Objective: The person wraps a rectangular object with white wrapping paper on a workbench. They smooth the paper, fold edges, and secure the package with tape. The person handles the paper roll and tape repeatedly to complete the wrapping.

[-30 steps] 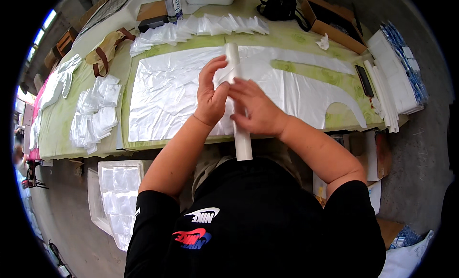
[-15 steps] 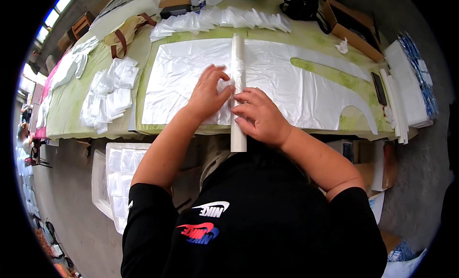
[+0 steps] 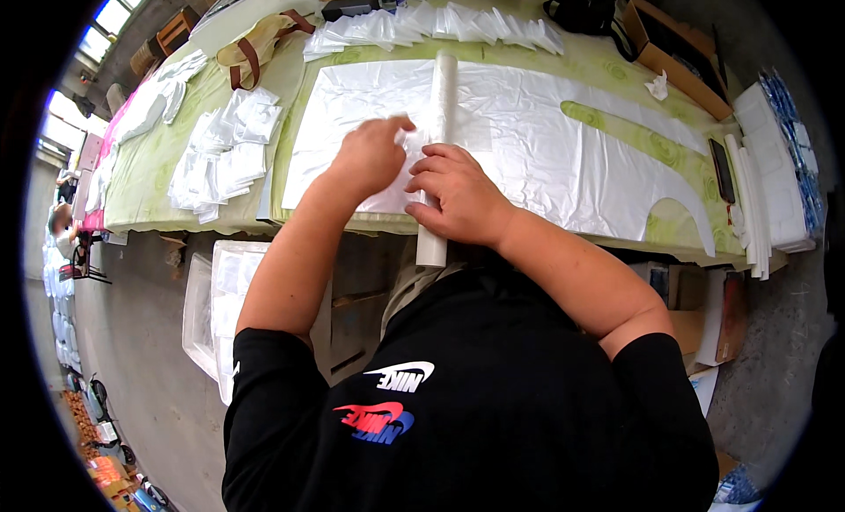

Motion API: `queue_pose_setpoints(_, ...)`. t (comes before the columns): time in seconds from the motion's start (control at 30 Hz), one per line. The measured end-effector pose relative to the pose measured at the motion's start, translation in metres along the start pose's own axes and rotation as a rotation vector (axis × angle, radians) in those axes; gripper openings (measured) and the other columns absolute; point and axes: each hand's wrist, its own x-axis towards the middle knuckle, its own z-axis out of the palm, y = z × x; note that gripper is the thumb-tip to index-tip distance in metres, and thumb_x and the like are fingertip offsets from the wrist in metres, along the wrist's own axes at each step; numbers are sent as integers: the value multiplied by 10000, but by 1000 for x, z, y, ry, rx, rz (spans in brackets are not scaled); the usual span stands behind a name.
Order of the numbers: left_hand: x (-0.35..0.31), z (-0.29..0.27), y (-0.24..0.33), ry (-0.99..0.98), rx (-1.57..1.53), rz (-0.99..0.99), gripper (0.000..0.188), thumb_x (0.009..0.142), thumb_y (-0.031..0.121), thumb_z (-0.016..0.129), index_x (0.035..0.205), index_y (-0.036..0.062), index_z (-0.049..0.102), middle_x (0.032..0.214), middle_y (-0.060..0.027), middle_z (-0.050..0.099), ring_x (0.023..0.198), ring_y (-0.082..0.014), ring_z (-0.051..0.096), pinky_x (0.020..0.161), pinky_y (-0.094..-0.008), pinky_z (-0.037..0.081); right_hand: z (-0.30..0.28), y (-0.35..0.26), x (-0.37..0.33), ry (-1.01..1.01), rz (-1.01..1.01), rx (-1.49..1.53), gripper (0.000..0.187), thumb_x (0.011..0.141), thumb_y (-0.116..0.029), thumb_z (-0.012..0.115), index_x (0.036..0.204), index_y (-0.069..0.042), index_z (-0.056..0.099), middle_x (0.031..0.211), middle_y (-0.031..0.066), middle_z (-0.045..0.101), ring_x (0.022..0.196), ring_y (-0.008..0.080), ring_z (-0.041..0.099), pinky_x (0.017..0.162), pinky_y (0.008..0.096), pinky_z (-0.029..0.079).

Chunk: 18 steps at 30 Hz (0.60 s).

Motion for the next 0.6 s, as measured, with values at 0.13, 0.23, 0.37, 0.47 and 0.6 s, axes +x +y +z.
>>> queue_pose_setpoints(0.13, 12, -10, 23, 182, -154, 289, 350, 930, 138, 643, 1278, 104, 653, 1467, -139, 567, 1350, -373, 510, 1146, -456, 400, 7, -6, 6, -34, 60, -30, 276, 871, -332, 705, 1007, -99, 766, 1140, 95, 708, 1248, 329, 544, 1092, 515, 349)
queue_pose_setpoints(0.23, 21, 5, 32, -138, -91, 388, 428, 1005, 272, 605, 1403, 116, 618, 1545, -144, 503, 1440, -357, 435, 1181, -450, 363, 19, -2, 8, -8, 40, -40, 258, 896, -336, 666, 1000, -119, 760, 1132, 70, 713, 1225, 292, 551, 1070, 587, 313)
queue_pose_setpoints(0.37, 3, 2, 9, -154, -68, 311, 422, 999, 320, 623, 1371, 123, 646, 1552, -150, 492, 1471, -407, 377, 1216, -472, 310, -7, -19, -14, -38, 12, -90, 208, 890, -276, 705, 1053, -154, 746, 1189, 64, 683, 1273, 331, 527, 1151, 631, 256)
queue_pose_setpoints(0.47, -19, -10, -12, 8, 107, 45, 378, 966, 322, 667, 1291, 130, 666, 1554, -129, 485, 1497, -382, 338, 1219, -482, 293, -25, -22, -48, 118, 2, -3, 145, 856, -183, 741, 998, -155, 742, 1190, 39, 679, 1283, 328, 543, 1166, 640, 262)
queue_pose_setpoints(0.6, -41, -29, -24, 290, -25, 11, 421, 911, 160, 691, 1325, 125, 622, 1543, -119, 492, 1475, -360, 381, 1188, -452, 342, -39, -22, -79, 140, 55, 74, 176, 822, -125, 767, 994, -149, 740, 1180, 41, 679, 1258, 325, 562, 1150, 615, 321)
